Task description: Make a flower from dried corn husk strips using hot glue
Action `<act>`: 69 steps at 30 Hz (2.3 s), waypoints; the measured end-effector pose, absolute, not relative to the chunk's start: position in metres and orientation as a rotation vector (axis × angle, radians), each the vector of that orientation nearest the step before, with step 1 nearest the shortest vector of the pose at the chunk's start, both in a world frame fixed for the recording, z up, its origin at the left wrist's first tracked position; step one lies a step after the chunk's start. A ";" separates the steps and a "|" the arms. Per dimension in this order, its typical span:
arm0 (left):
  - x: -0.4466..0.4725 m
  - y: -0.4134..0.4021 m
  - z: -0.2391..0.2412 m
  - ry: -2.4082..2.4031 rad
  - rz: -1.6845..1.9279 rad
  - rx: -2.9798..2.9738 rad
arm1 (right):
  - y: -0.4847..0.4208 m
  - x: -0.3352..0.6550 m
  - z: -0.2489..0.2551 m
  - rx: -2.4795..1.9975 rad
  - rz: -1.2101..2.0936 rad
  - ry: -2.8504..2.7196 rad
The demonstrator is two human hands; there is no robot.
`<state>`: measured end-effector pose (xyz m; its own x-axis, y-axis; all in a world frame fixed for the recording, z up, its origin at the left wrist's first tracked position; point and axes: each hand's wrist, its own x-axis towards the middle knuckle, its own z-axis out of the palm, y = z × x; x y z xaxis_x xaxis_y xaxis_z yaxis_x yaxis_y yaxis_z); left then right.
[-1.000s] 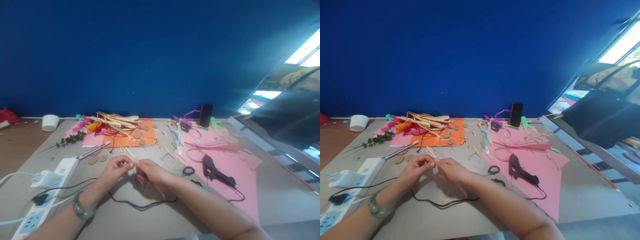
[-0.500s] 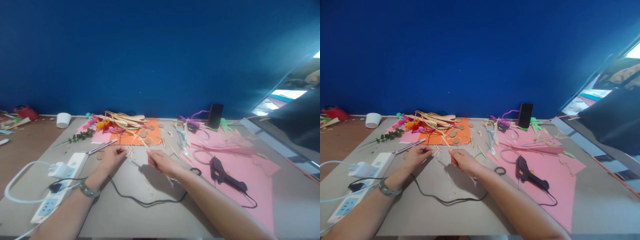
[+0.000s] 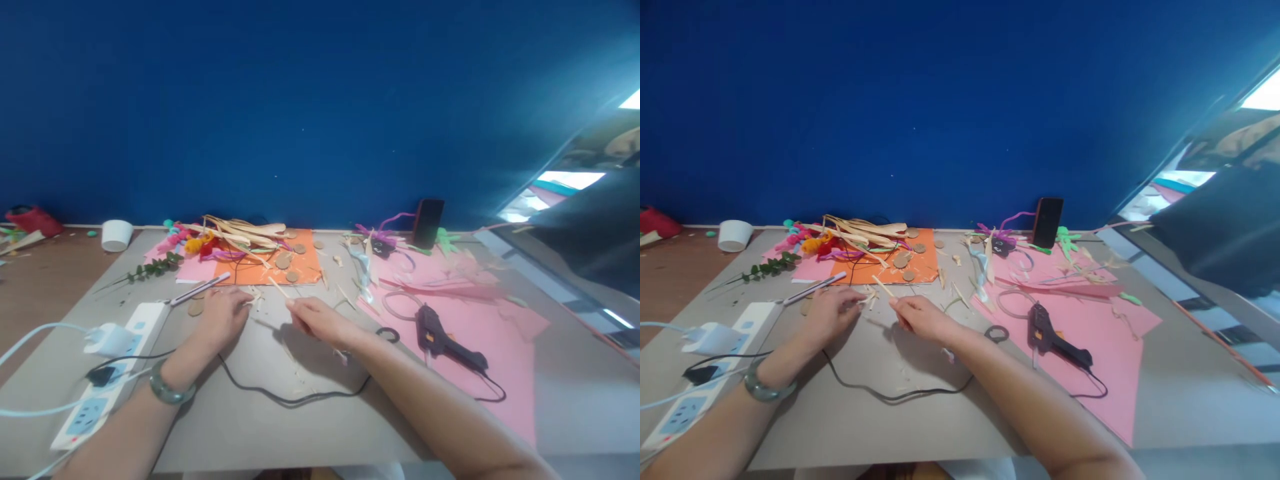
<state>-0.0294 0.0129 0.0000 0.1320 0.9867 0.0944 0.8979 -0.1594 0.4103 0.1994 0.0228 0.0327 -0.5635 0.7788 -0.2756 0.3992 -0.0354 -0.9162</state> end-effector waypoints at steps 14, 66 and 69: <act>-0.017 0.004 -0.009 1.609 0.329 2.332 | 0.030 0.198 0.015 -1.264 1.381 -2.041; -0.001 -0.020 -0.007 1.532 1.077 2.383 | 0.015 0.186 0.018 -1.223 1.747 -1.495; -0.001 -0.022 -0.007 1.554 1.041 2.345 | 0.015 0.187 0.018 -1.228 1.732 -1.511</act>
<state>-0.0008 -0.0217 -0.0072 0.2264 0.8549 0.4667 0.7566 -0.4561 0.4685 0.1868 0.0146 0.0179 -0.4467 0.8477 -0.2862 0.1687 -0.2343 -0.9574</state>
